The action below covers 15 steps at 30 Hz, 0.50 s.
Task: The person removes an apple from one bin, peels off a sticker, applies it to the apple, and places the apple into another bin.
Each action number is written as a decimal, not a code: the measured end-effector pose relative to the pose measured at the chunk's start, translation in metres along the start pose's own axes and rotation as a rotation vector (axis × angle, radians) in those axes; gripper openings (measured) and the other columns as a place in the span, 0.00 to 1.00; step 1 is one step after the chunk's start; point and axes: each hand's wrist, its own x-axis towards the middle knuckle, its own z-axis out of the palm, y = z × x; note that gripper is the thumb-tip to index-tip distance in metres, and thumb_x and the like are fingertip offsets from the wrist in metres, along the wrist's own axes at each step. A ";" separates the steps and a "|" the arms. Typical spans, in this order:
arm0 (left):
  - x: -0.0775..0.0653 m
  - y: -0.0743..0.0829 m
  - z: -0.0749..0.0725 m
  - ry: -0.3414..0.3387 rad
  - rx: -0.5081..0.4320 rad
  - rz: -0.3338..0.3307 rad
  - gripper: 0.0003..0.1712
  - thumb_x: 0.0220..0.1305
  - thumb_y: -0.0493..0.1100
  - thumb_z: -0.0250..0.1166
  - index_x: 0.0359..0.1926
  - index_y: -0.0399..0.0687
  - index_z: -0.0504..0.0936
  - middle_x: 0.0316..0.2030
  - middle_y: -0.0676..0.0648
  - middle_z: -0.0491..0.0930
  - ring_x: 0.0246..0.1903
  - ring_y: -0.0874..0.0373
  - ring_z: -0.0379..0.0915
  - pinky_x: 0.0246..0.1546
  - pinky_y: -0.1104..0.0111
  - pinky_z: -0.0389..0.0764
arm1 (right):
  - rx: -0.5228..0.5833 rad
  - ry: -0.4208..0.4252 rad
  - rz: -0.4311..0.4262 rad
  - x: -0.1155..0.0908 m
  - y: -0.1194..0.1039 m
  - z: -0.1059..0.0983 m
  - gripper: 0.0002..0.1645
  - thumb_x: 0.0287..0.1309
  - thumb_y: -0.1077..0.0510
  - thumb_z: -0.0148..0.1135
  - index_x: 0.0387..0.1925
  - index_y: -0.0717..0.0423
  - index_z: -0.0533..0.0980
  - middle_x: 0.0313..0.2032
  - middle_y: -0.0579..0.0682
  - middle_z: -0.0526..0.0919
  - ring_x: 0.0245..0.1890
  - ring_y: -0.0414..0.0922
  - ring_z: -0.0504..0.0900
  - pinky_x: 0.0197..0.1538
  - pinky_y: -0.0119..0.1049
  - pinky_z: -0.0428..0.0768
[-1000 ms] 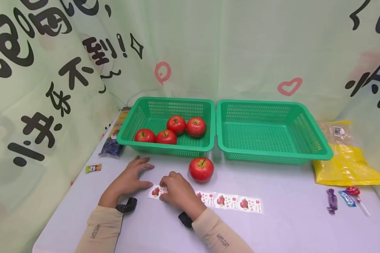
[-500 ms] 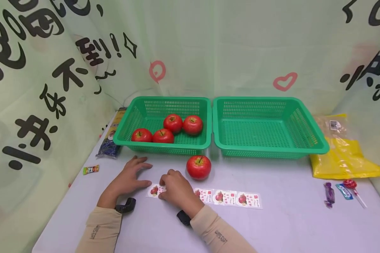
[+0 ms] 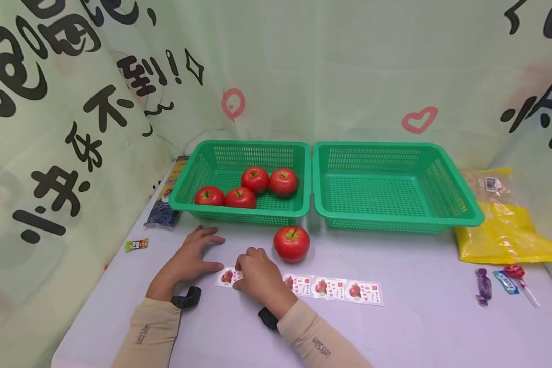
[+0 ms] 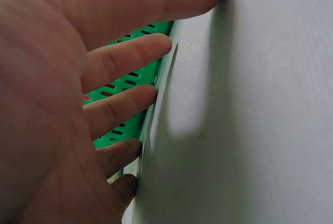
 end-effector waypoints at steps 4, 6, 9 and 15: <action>0.001 0.000 0.000 -0.001 -0.003 -0.002 0.35 0.54 0.44 0.83 0.64 0.48 0.84 0.78 0.40 0.66 0.83 0.32 0.41 0.79 0.34 0.56 | 0.032 -0.013 0.004 0.000 0.002 0.000 0.16 0.51 0.57 0.83 0.40 0.56 0.85 0.38 0.49 0.82 0.45 0.47 0.77 0.49 0.42 0.82; 0.001 -0.001 0.000 -0.002 0.000 -0.003 0.35 0.55 0.44 0.83 0.64 0.49 0.84 0.78 0.40 0.66 0.83 0.32 0.41 0.79 0.35 0.56 | 0.047 -0.021 0.006 0.001 0.002 0.000 0.17 0.51 0.57 0.83 0.40 0.56 0.85 0.38 0.49 0.81 0.45 0.47 0.77 0.49 0.42 0.82; 0.000 -0.002 0.001 -0.004 0.005 -0.005 0.34 0.55 0.44 0.82 0.64 0.49 0.84 0.78 0.40 0.66 0.83 0.33 0.40 0.79 0.34 0.56 | 0.059 -0.040 0.021 0.001 0.003 0.001 0.17 0.53 0.57 0.83 0.41 0.55 0.84 0.39 0.48 0.81 0.46 0.47 0.76 0.50 0.41 0.82; 0.000 -0.001 0.002 -0.009 0.013 -0.009 0.34 0.56 0.44 0.82 0.65 0.50 0.83 0.79 0.40 0.65 0.83 0.32 0.40 0.78 0.33 0.56 | 0.077 -0.060 0.032 0.002 0.004 0.001 0.17 0.54 0.57 0.82 0.42 0.55 0.82 0.40 0.48 0.79 0.47 0.47 0.75 0.50 0.42 0.81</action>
